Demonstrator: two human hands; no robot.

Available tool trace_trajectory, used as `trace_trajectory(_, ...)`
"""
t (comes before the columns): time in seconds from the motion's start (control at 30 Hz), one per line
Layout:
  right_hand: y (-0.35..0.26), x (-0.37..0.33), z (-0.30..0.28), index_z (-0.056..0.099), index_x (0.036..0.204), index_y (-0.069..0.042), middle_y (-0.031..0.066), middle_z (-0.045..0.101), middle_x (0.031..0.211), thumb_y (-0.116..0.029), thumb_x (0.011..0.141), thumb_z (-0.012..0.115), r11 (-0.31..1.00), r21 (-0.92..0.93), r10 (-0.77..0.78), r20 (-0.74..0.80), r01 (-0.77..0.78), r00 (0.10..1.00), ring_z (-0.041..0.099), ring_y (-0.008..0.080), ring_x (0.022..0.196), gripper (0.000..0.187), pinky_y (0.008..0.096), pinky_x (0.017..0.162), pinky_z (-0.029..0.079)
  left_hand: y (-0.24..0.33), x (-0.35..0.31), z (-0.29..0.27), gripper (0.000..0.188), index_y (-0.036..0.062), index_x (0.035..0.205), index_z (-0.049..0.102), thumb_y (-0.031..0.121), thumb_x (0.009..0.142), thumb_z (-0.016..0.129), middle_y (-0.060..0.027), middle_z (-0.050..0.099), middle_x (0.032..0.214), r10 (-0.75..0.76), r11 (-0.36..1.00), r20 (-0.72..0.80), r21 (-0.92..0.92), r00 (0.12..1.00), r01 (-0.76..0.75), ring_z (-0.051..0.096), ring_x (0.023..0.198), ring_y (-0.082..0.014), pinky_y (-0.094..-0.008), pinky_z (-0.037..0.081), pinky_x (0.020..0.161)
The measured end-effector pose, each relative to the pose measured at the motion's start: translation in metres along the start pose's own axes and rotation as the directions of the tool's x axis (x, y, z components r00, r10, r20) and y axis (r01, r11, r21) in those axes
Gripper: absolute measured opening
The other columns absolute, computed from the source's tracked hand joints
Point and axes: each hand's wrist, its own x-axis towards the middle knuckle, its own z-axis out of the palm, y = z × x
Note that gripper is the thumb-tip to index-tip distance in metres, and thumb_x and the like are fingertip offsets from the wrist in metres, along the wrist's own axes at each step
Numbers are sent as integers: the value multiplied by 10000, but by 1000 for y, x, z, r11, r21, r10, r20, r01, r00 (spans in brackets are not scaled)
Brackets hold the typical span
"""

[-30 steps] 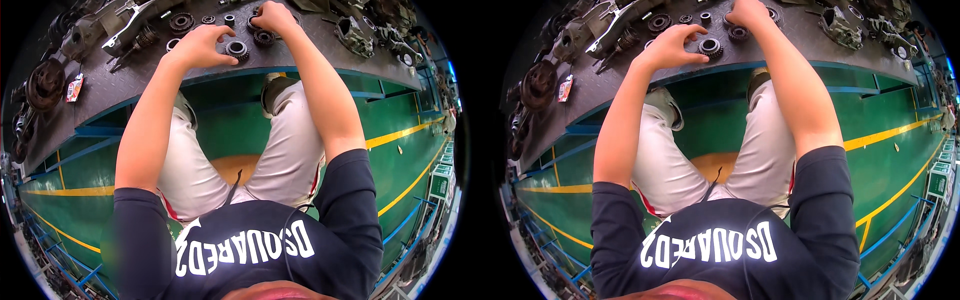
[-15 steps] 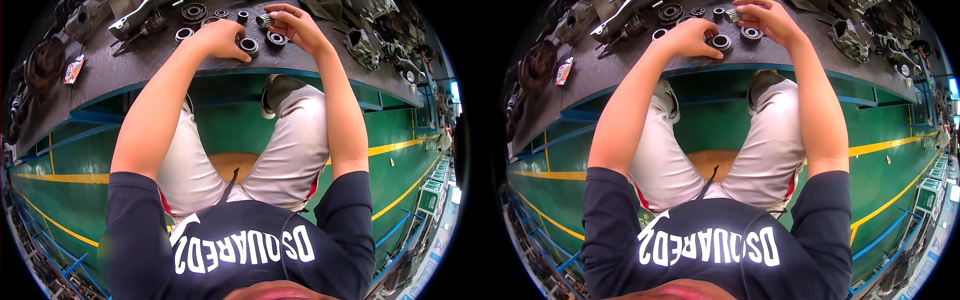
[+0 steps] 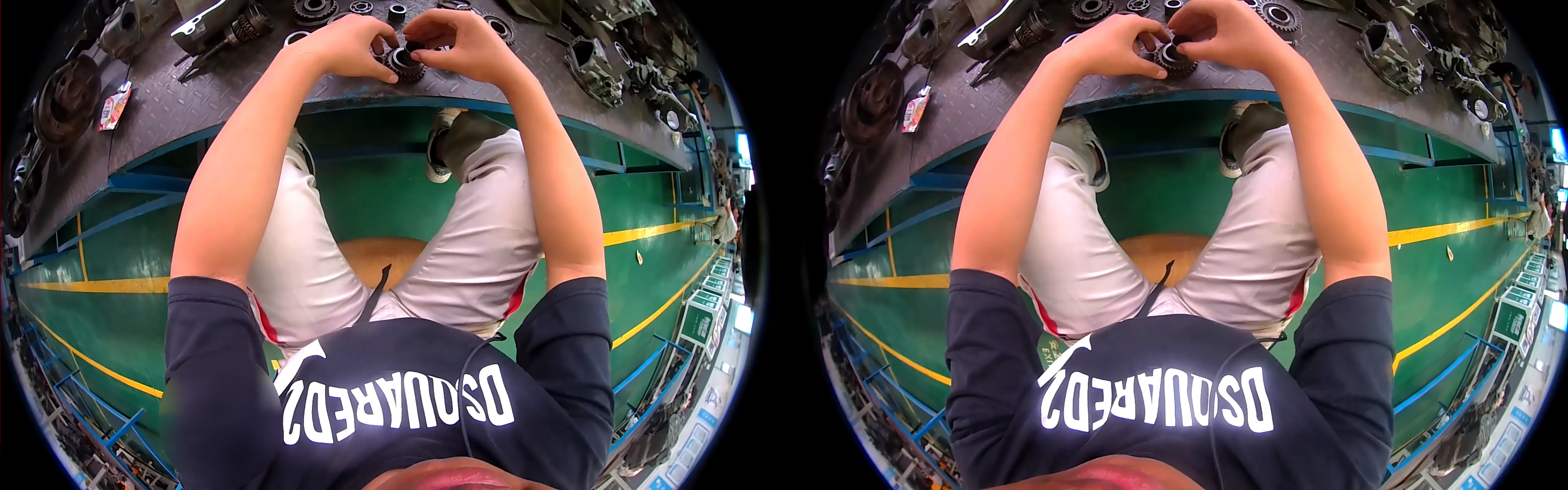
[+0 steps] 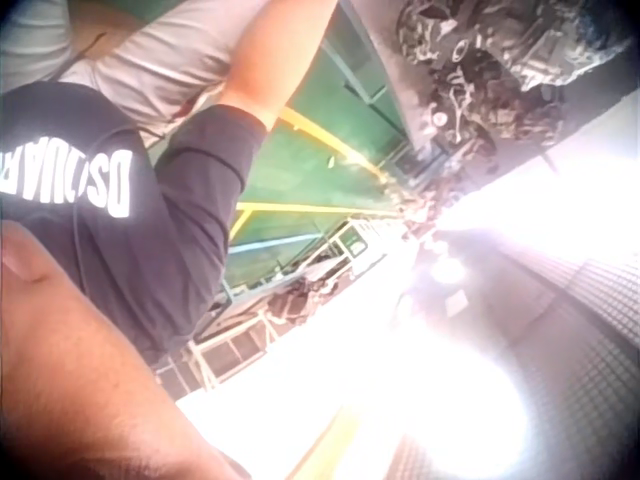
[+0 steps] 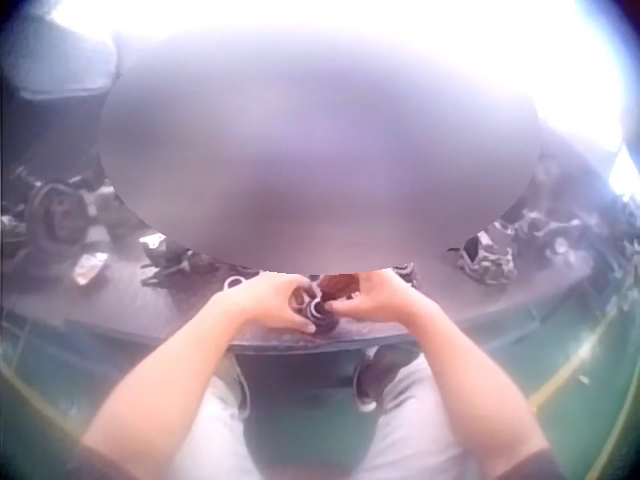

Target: The person disassembles transmission components by sliding gears, bearings, and rings onto and off a shaft by hand, then organizes the disassembled parts across the workbench.

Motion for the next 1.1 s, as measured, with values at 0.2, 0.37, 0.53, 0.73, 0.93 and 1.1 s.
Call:
trace_trajectory(0.2,13,12,10,725,1273,-32,134,782,1152,22,893,785,980,-177,-69,132,92,989,761,232,1030,389,368,1024,592,-5,0,6,689,43,1374,695,329,789,919,-173,762,1162,19,1000,-52,-7,998,-20,740,1049,-304,-385,593,968)
trace_trajectory(0.37,9,11,11,732,1265,-36,116,782,1140,15,886,781,947,-292,-101,123,133,987,750,230,1055,385,354,972,598,-1,3,5,714,74,1385,703,350,771,943,-148,766,1222,-20,1000,-28,22,999,20,744,1117,-308,-386,593,1019)
trace_trajectory(0.53,11,7,10,768,1191,-46,95,765,1111,31,894,760,952,-294,-71,45,81,996,743,237,1013,307,347,939,596,-1,1,3,676,84,1360,714,331,773,941,-154,768,1227,-19,1000,-64,2,998,20,749,1113,-305,-383,596,1014)
trace_trajectory(0.73,7,5,10,817,1067,-36,105,694,1061,3,923,754,898,-430,-35,139,92,990,707,270,973,162,348,878,577,-9,0,-2,603,102,1310,740,300,774,934,-158,772,1217,-1,1000,-56,0,998,1,755,1107,-297,-384,604,988)
trace_trajectory(0.93,-2,12,27,800,1078,13,140,630,1058,-115,966,755,846,-521,-43,139,110,989,653,309,1021,176,393,914,542,-37,-11,-19,429,60,1249,749,252,881,856,-158,770,1107,-25,991,-299,115,954,62,746,974,-290,-370,589,927)
trace_trajectory(1.1,-5,7,25,805,1065,-3,135,664,1145,-174,988,738,811,-580,19,154,75,988,665,337,1111,199,421,989,533,-25,-14,-27,341,77,1222,770,240,927,817,-130,774,1114,-106,987,-265,90,958,134,724,1014,-259,-357,568,942)
